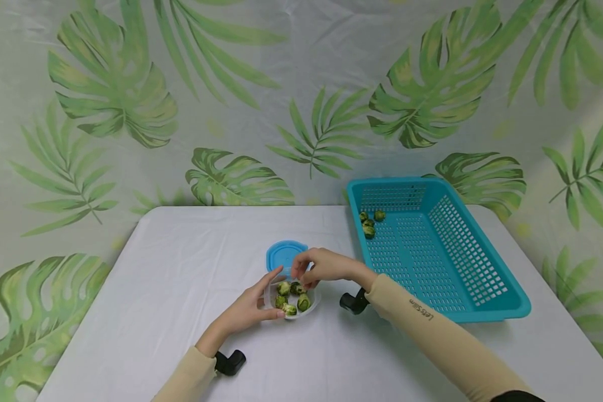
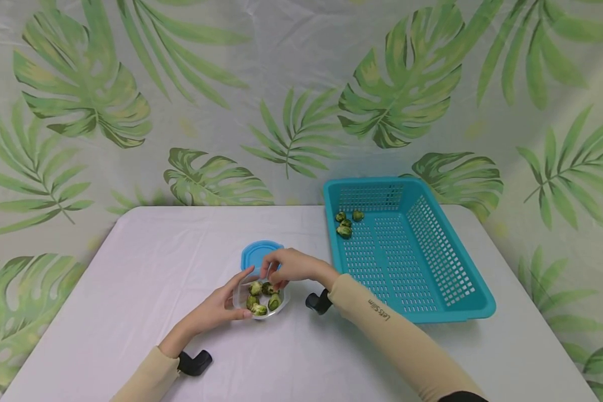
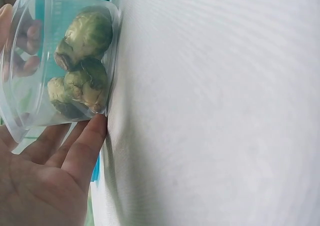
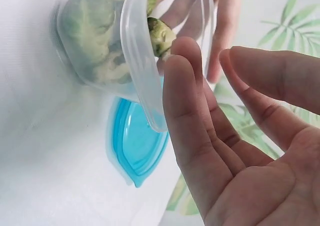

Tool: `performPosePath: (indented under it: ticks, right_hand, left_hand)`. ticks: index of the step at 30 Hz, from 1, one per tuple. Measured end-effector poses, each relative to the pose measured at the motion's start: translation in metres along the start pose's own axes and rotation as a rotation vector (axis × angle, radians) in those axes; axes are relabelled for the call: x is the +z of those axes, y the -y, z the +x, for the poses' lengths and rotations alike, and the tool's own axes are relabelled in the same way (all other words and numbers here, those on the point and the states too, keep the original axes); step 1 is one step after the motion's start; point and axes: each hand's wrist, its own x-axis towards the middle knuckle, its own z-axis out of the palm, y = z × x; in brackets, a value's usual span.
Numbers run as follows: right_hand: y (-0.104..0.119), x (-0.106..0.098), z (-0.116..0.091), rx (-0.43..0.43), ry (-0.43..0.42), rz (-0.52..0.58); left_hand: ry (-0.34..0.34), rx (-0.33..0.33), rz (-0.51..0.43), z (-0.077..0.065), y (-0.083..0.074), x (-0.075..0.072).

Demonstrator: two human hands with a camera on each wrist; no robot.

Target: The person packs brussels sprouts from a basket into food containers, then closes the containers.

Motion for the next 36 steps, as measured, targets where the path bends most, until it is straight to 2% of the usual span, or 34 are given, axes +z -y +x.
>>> performPosePath:
  ticks: [4, 11, 17, 19, 25, 36]
  right_hand:
    - [0.001, -0.004, -0.004, 0.004, -0.014, 0.014]
    - [0.006, -0.016, -0.015, -0.008, -0.052, 0.03]
    - [0.006, -0.029, -0.027, -0.009, -0.074, 0.059]
    - [0.005, -0.033, -0.03, -0.004, -0.082, 0.081]
    - [-0.002, -0.047, -0.04, -0.01, -0.113, 0.115]
    - [-0.012, -0.068, -0.059, -0.005, -0.193, 0.141]
  left_hand:
    - [-0.005, -0.002, 0.006, 0.0, -0.002, 0.001]
    - [-0.005, 0.012, -0.01, -0.002, -0.022, 0.001]
    - [-0.013, 0.0, 0.015, 0.0, -0.004, 0.002]
    - [-0.012, -0.002, 0.007, -0.001, -0.009, 0.002]
    - [-0.006, 0.001, -0.003, -0.005, -0.037, 0.001]
    - [-0.003, 0.009, -0.006, -0.005, -0.036, 0.001]
